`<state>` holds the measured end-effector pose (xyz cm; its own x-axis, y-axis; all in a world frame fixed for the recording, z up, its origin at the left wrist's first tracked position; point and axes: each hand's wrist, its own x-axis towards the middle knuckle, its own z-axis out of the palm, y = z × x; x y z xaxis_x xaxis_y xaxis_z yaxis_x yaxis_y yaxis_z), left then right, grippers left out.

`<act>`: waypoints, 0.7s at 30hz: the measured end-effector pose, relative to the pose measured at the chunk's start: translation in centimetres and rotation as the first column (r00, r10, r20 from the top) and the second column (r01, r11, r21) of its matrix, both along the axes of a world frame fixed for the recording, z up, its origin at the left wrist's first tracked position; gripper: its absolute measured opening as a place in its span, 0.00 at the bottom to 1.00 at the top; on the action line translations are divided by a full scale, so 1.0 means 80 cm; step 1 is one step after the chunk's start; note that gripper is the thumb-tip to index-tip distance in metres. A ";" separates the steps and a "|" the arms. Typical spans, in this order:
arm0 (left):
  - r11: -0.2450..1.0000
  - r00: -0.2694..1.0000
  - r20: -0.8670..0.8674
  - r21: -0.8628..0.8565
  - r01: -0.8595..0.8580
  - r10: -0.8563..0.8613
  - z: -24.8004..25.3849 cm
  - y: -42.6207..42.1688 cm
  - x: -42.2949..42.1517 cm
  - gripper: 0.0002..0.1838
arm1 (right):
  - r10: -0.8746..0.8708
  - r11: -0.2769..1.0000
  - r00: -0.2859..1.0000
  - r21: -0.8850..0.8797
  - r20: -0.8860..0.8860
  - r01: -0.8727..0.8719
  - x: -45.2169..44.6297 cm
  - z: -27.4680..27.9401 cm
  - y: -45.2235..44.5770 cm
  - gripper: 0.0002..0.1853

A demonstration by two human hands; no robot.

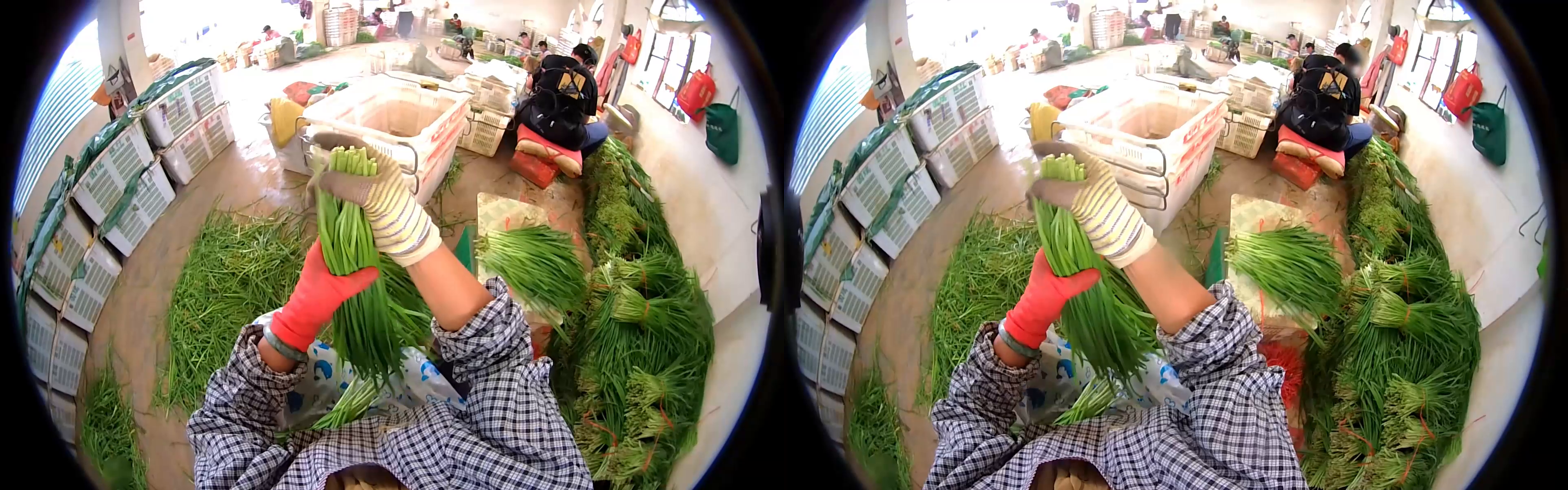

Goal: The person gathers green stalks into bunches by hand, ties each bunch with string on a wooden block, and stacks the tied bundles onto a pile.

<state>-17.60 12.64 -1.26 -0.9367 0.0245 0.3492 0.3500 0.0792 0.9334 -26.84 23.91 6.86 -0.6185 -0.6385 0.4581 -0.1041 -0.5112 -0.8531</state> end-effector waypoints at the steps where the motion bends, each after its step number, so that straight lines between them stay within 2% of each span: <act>1: 0.997 0.998 0.007 0.048 -0.057 0.057 0.002 0.002 -0.008 0.28 | -0.137 0.989 0.991 -0.052 0.001 0.137 -0.023 -0.021 -0.005 0.31; 2: 0.997 0.998 0.007 0.046 -0.057 0.057 0.000 0.000 -0.020 0.28 | -0.029 0.983 0.998 -0.178 0.047 0.037 -0.036 -0.036 -0.002 0.42; 3: 0.988 0.983 -0.096 -0.010 -0.155 0.154 -0.002 -0.005 -0.036 0.30 | 0.092 0.952 0.993 -0.300 0.081 -0.064 -0.049 -0.050 0.001 0.54; 4: 0.967 0.954 -0.196 -0.066 -0.245 0.228 -0.001 -0.008 -0.047 0.32 | 0.077 0.947 0.992 -0.319 0.098 -0.042 -0.060 -0.082 -0.006 0.54; 5: 0.930 0.894 -0.348 -0.127 -0.344 0.283 0.008 0.000 -0.056 0.38 | 0.088 0.926 0.977 -0.378 0.192 -0.009 -0.071 -0.124 -0.017 0.55; 6: 0.941 0.913 -0.326 -0.149 -0.305 0.244 0.020 0.019 -0.058 0.38 | -0.130 0.946 0.979 -0.276 0.158 0.170 -0.062 -0.135 -0.008 0.52; 7: 0.851 0.879 -0.422 -0.355 -0.386 0.222 0.037 0.044 -0.055 0.41 | -0.338 0.922 0.934 -0.159 0.113 0.353 -0.053 -0.145 0.001 0.50; 8: 0.719 0.844 -0.511 -0.526 -0.455 0.161 0.048 0.068 -0.053 0.45 | -0.467 0.870 0.873 -0.102 0.141 0.482 -0.025 -0.120 0.027 0.44; 9: 0.614 0.862 -0.488 -0.640 -0.462 0.139 0.051 0.084 -0.060 0.48 | -0.583 0.803 0.796 -0.035 0.165 0.595 0.005 -0.094 0.054 0.38; 10: 0.637 0.881 -0.463 -0.651 -0.413 0.098 0.055 0.104 -0.061 0.48 | -0.425 0.816 0.792 -0.194 0.438 0.545 0.025 -0.069 0.082 0.32; 11: 0.606 0.860 -0.510 -0.678 -0.416 0.021 0.064 0.122 -0.058 0.51 | -0.530 0.672 0.747 -0.339 0.401 0.659 0.038 -0.049 0.098 0.23; 12: 0.573 0.832 -0.552 -0.699 -0.428 -0.052 0.075 0.136 -0.049 0.53 | -0.513 0.675 0.749 -0.342 0.420 0.654 0.061 -0.017 0.125 0.17; 13: 0.601 0.875 -0.480 -0.718 -0.352 -0.059 0.082 0.165 -0.053 0.57 | -0.577 0.641 0.723 -0.338 0.380 0.689 0.052 -0.011 0.159 0.16; 14: 0.568 0.870 -0.482 -0.747 -0.344 -0.107 0.072 0.189 -0.058 0.60 | -0.637 0.610 0.696 -0.337 0.331 0.718 0.044 -0.007 0.197 0.16; 15: 0.586 0.899 -0.382 -0.787 -0.194 -0.216 0.056 0.200 -0.066 0.60 | -0.728 0.569 0.577 -0.143 0.372 0.810 0.040 0.001 0.241 0.15; 16: 0.587 0.905 -0.281 -0.809 -0.043 -0.321 0.036 0.207 -0.076 0.59 | -0.854 0.403 0.443 -0.193 0.272 0.895 0.046 0.008 0.283 0.15; 17: 0.427 0.922 -0.082 -0.899 0.095 -0.377 0.020 0.208 -0.087 0.58 | -0.917 0.317 0.354 -0.205 0.181 0.926 0.048 0.013 0.335 0.17; 18: 0.433 0.924 -0.073 -0.895 0.106 -0.376 -0.011 0.200 -0.104 0.58 | -0.967 0.238 0.253 -0.229 0.036 0.944 0.063 0.036 0.368 0.22; 19: 0.362 0.922 -0.156 -0.932 -0.018 -0.354 -0.054 0.184 -0.124 0.56 | -0.988 0.147 0.126 -0.267 -0.094 0.953 0.077 0.060 0.401 0.27; 20: 0.283 0.910 -0.236 -0.949 -0.140 -0.340 -0.084 0.171 -0.140 0.54 | -0.938 0.173 0.071 -0.282 -0.339 0.944 0.080 0.067 0.454 0.28; 21: 0.283 0.914 -0.222 -0.951 -0.125 -0.341 -0.101 0.165 -0.165 0.54 | -0.847 0.201 0.021 -0.283 -0.531 0.938 0.078 0.072 0.488 0.27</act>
<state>-30.76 25.81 -9.31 -0.7236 0.6395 0.2595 0.6712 0.7397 0.0484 -20.57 62.96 12.58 -0.4531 0.1699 0.8751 -0.7772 0.4056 -0.4811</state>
